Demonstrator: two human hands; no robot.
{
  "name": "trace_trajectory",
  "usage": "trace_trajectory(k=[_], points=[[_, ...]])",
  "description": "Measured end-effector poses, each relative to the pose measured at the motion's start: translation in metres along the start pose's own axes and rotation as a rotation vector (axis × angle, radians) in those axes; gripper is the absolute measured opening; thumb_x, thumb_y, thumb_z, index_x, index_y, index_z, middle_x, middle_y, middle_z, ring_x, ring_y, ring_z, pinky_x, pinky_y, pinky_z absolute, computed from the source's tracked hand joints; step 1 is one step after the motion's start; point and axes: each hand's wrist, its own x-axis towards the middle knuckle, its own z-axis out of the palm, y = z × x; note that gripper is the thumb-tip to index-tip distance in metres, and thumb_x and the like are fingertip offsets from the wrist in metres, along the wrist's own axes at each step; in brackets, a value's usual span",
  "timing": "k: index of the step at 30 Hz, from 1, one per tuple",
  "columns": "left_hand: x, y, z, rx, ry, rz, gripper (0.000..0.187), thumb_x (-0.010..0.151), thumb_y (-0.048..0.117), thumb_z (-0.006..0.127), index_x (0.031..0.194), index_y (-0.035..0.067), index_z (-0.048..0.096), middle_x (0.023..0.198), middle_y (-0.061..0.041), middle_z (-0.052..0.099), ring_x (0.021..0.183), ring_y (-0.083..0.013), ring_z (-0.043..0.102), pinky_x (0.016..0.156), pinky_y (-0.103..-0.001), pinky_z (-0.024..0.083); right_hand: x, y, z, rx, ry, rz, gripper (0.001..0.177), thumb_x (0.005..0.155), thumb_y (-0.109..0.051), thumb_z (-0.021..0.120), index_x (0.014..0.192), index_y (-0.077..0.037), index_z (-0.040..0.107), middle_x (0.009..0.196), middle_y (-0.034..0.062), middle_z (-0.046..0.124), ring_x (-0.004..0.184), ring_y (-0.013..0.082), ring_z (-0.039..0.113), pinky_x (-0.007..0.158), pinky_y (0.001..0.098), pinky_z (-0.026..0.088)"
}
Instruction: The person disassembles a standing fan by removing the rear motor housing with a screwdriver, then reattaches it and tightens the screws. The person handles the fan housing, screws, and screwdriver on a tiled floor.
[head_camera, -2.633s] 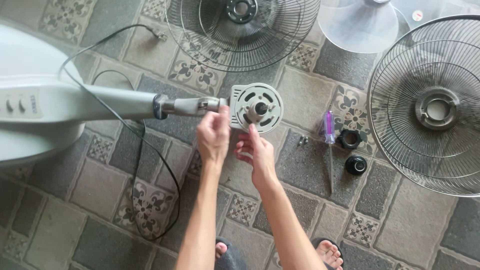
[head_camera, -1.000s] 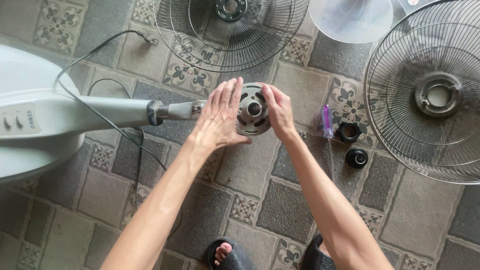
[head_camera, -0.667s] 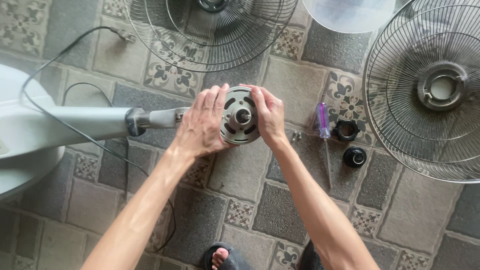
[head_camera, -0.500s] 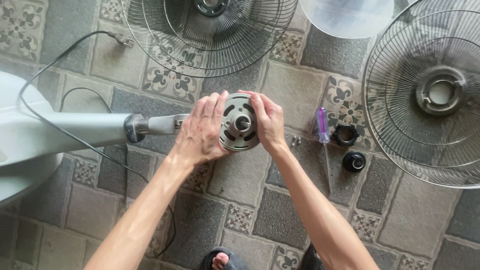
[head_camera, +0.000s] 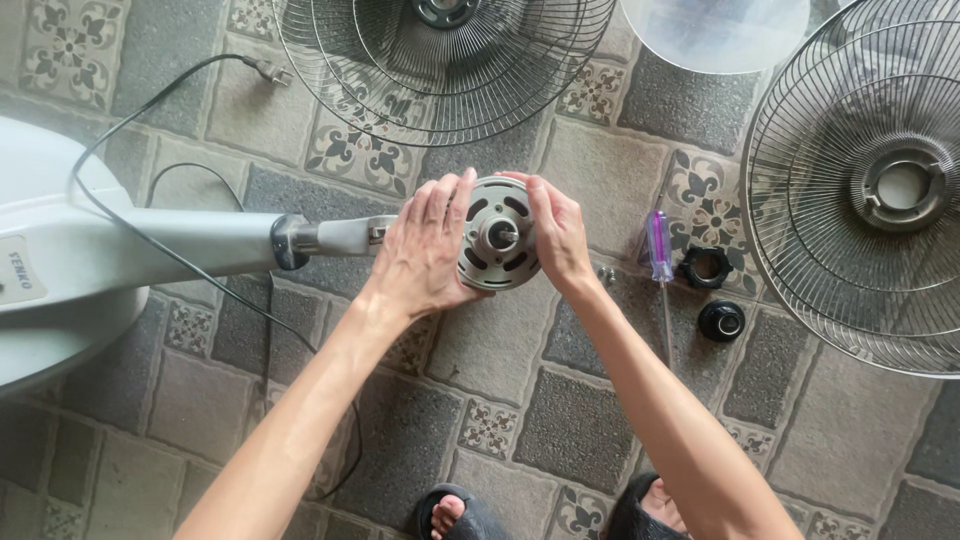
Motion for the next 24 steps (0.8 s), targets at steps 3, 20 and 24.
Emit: trace_trajectory(k=[3,20,24], points=[[-0.002,0.001,0.000,0.017,-0.044,0.007,0.158,0.044,0.069,0.093,0.155,-0.004,0.007,0.146,-0.024,0.032,0.138,-0.0400,0.034,0.122,-0.050,0.032,-0.008,0.005,-0.003,0.109,0.036,0.033,0.055,0.111,-0.039,0.035,0.129,0.002,0.066,0.123,0.0138,0.074,0.112,0.0189,0.071,0.101,0.0315,0.055],[-0.006,0.007,0.009,0.019,0.106,0.023,0.139,0.063,0.073,0.086,0.157,-0.005,0.020,0.146,-0.021,0.037,0.136,-0.0400,0.039,0.114,-0.053,0.042,-0.011,0.025,0.010,0.469,0.252,0.140,0.060,0.110,-0.045,0.037,0.119,0.006,0.067,0.116,0.0175,0.074,0.106,0.0219,0.071,0.099,0.0349,0.057],[-0.006,0.001,0.013,0.030,0.173,0.067,0.131,0.068,0.073,0.083,0.156,-0.006,0.026,0.143,-0.022,0.042,0.133,-0.0386,0.044,0.109,-0.050,0.050,-0.012,0.024,0.013,0.465,0.275,0.144,0.063,0.110,-0.046,0.034,0.115,0.007,0.069,0.113,0.0179,0.075,0.103,0.0226,0.073,0.098,0.0355,0.058]])
